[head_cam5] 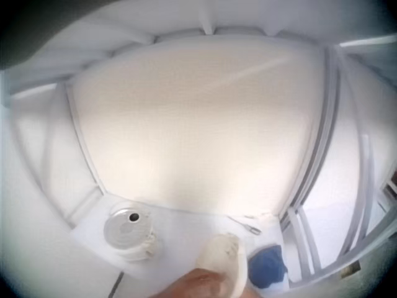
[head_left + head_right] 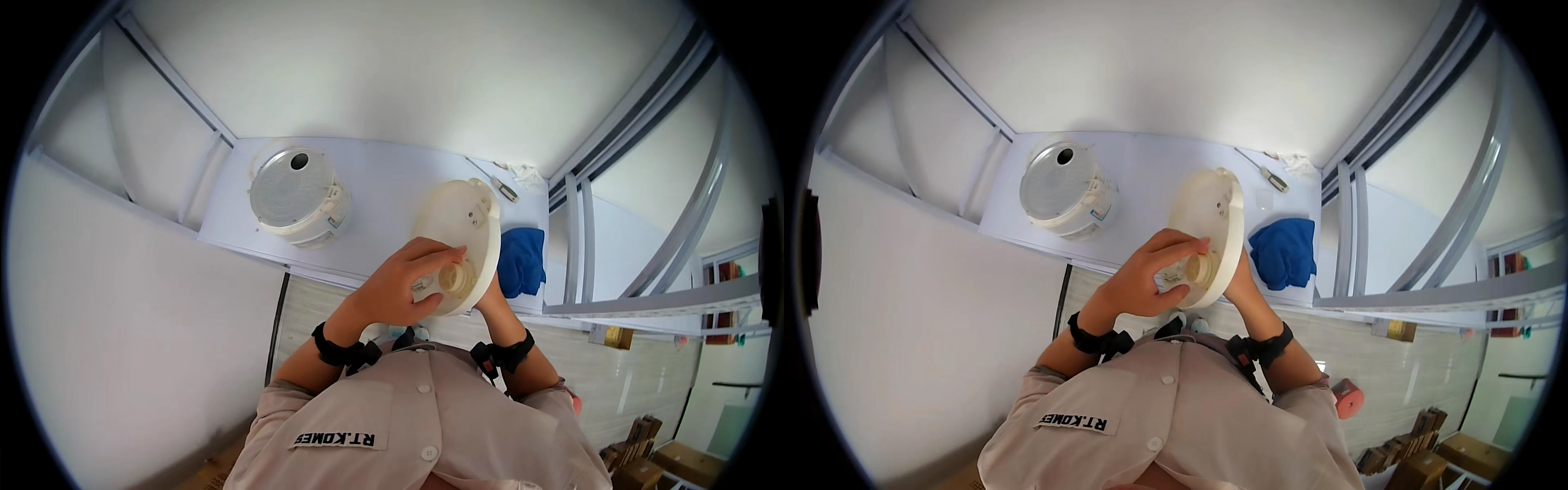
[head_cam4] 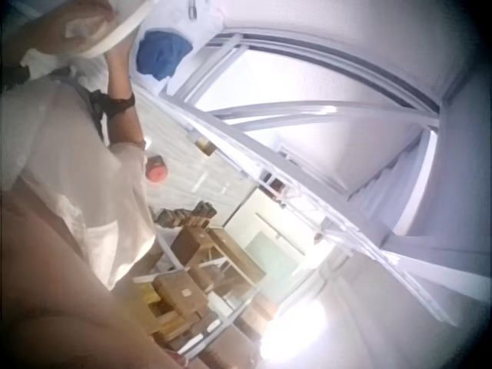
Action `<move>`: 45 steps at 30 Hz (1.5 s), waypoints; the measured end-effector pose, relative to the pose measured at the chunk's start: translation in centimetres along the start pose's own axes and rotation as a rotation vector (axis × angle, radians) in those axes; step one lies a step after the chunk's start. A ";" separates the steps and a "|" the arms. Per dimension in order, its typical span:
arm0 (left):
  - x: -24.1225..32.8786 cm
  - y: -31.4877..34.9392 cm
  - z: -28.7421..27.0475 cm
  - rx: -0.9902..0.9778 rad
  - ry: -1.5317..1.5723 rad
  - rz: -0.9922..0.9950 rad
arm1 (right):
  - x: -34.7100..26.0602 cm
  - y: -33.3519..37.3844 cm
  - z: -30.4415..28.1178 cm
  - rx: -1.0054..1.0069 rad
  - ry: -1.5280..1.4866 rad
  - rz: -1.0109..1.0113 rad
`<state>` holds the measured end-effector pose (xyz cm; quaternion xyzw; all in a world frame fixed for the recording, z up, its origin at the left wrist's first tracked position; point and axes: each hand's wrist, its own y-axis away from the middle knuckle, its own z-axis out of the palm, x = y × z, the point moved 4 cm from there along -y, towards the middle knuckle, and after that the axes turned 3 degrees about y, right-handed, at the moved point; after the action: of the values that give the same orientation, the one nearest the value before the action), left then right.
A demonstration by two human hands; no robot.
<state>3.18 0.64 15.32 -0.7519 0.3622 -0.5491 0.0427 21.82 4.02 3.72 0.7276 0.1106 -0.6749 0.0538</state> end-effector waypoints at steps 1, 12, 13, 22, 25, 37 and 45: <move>-0.1 0.2 -0.2 0.007 0.009 -0.025 | -1.3 0.0 0.0 0.020 0.087 -0.066; -4.4 4.6 -2.4 0.397 0.602 -0.320 | -7.4 -1.8 1.8 0.061 0.265 0.040; -4.4 4.5 -2.2 0.409 0.570 -0.321 | -7.3 -1.7 1.9 0.040 0.276 -0.005; -5.9 4.7 -2.1 0.643 0.495 -0.444 | -6.7 -2.3 2.1 -0.066 -0.059 0.060; -5.7 4.2 -2.1 0.619 0.470 -0.405 | -6.4 -2.7 2.0 -0.072 -0.156 0.046; -5.2 4.4 -6.8 0.705 0.556 -0.342 | -9.8 -4.5 3.3 0.214 0.365 -0.276; -7.2 5.9 -15.7 0.792 0.813 -0.383 | -8.6 -8.1 9.1 0.323 0.260 -0.395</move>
<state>-14.13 5.80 13.04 -0.4605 -0.0247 -0.8839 0.0781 10.51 9.00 12.11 0.7717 0.1471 -0.5821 -0.2097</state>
